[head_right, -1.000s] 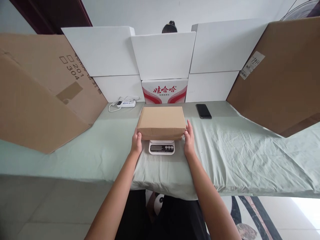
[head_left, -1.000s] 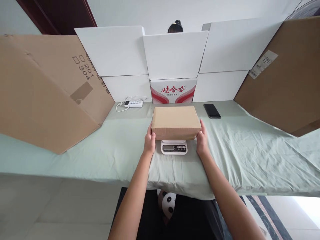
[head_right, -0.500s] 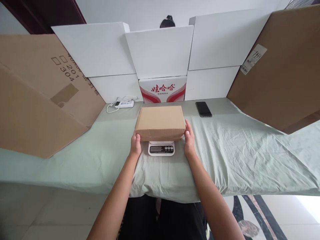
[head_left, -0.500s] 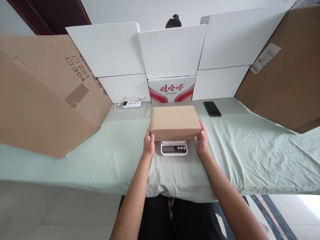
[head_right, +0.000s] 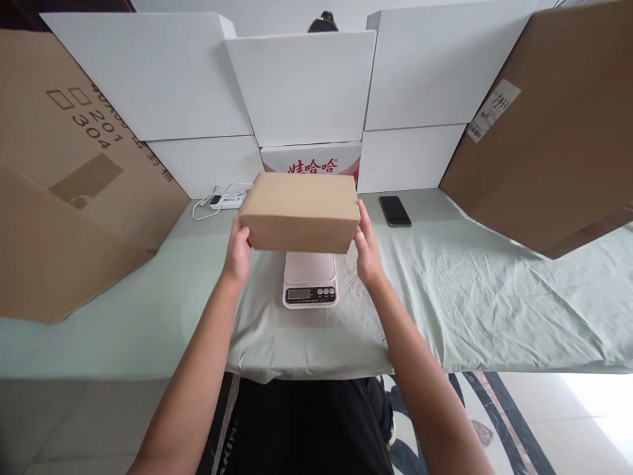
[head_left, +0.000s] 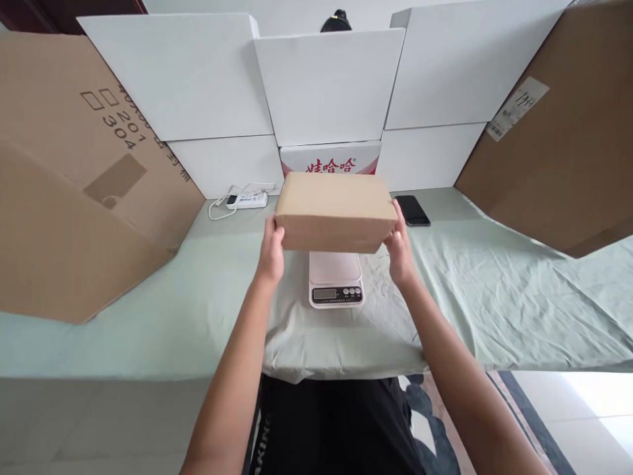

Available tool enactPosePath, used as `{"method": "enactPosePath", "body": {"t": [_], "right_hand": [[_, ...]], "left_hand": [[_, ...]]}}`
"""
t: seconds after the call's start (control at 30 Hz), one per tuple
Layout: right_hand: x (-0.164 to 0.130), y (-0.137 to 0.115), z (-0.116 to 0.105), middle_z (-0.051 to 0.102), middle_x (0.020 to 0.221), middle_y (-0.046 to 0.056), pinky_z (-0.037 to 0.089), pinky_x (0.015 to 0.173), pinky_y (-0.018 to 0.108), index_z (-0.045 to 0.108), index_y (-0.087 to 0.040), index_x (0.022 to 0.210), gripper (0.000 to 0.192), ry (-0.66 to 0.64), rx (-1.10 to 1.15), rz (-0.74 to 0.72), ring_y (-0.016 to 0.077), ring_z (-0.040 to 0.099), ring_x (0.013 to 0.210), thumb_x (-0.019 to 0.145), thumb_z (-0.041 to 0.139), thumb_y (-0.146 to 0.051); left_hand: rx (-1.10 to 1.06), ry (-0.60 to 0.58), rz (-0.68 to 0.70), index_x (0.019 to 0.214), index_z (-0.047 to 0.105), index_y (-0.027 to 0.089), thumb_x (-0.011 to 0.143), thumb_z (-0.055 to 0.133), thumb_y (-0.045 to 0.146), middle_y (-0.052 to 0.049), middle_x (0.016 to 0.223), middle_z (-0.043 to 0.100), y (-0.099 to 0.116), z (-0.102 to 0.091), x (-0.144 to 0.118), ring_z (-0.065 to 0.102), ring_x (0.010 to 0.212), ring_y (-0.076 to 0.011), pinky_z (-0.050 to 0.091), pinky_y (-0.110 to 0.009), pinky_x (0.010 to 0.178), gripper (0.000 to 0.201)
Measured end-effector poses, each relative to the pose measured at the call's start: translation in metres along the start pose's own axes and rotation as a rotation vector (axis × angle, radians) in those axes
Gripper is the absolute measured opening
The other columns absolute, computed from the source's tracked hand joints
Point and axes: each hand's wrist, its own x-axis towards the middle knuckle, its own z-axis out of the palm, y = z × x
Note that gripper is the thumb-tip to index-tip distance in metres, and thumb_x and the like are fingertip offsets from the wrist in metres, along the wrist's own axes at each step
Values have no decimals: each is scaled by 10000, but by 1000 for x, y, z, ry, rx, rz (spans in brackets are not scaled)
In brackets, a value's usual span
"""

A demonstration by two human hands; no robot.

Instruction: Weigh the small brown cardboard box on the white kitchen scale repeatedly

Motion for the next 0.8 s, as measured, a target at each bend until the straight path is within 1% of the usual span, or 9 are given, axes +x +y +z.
{"method": "enactPosePath", "body": {"t": [0.07, 0.13, 0.23, 0.33, 0.47, 0.57, 0.63, 0.7, 0.8], "right_hand": [[25, 17, 6, 429, 1842, 21, 423, 1373, 626, 308, -410, 1771, 901, -22, 67, 14, 365, 414, 1711, 1008, 425, -875], [44, 41, 16, 423, 1840, 23, 407, 1384, 617, 335, -394, 1755, 943, 18, 100, 20, 361, 398, 1716, 971, 455, -902], [57, 76, 29, 410, 1837, 0, 276, 1447, 593, 386, -389, 1716, 891, 116, 85, 29, 331, 336, 1741, 976, 448, -882], [58, 98, 35, 438, 1812, -7, 218, 1463, 581, 420, -390, 1681, 840, 153, 95, 74, 316, 341, 1730, 983, 467, -854], [56, 107, 35, 461, 1799, -2, 274, 1443, 583, 378, -405, 1698, 872, 156, 192, 175, 303, 388, 1710, 958, 497, -851], [57, 107, 26, 454, 1801, 48, 365, 1389, 599, 199, -435, 1772, 1028, 234, 298, 305, 315, 469, 1677, 904, 508, -890], [57, 107, 18, 418, 1822, 53, 399, 1360, 606, 124, -484, 1780, 1105, 311, 336, 369, 328, 479, 1676, 852, 507, -945], [57, 107, 12, 411, 1828, 49, 409, 1350, 606, 150, -514, 1773, 1120, 349, 334, 385, 336, 468, 1686, 819, 494, -989], [56, 107, 13, 477, 1796, 42, 435, 1346, 584, 221, -508, 1766, 1082, 288, 321, 379, 325, 502, 1666, 831, 494, -980]], "left_hand": [[-39, -9, -18, 1441, 642, 252, 1082, 479, 517, -90, 1512, 715, -18, 5, 27, 609, 1505, -292, 481, -421, 1270, 474], [-81, 40, -50, 1463, 621, 246, 1054, 495, 518, -107, 1543, 691, -45, 17, 42, 579, 1542, -292, 465, -431, 1289, 507], [-111, 122, -161, 1473, 590, 235, 1014, 523, 500, -133, 1582, 654, -83, 37, 44, 575, 1548, -303, 453, -461, 1303, 534], [-111, 139, -247, 1475, 588, 227, 1014, 527, 446, -134, 1571, 661, -103, 48, 36, 592, 1528, -304, 452, -482, 1306, 514], [-109, 143, -272, 1517, 578, 217, 1003, 529, 380, -136, 1658, 618, -101, 43, 34, 532, 1606, -298, 422, -466, 1341, 541], [-108, 271, -212, 1621, 492, 250, 982, 551, 360, -83, 1838, 424, -92, 26, 36, 300, 1757, -246, 291, -428, 1419, 652], [-112, 371, -175, 1694, 408, 300, 988, 534, 365, -24, 1893, 316, -87, 14, 37, 182, 1791, -197, 208, -410, 1447, 720], [-135, 410, -171, 1739, 343, 350, 1003, 503, 380, 22, 1910, 258, -84, 7, 38, 143, 1794, -163, 182, -384, 1452, 754], [-176, 352, -216, 1761, 315, 365, 1032, 481, 437, 22, 1911, 251, -85, 10, 39, 186, 1787, -177, 211, -396, 1448, 750]]}}
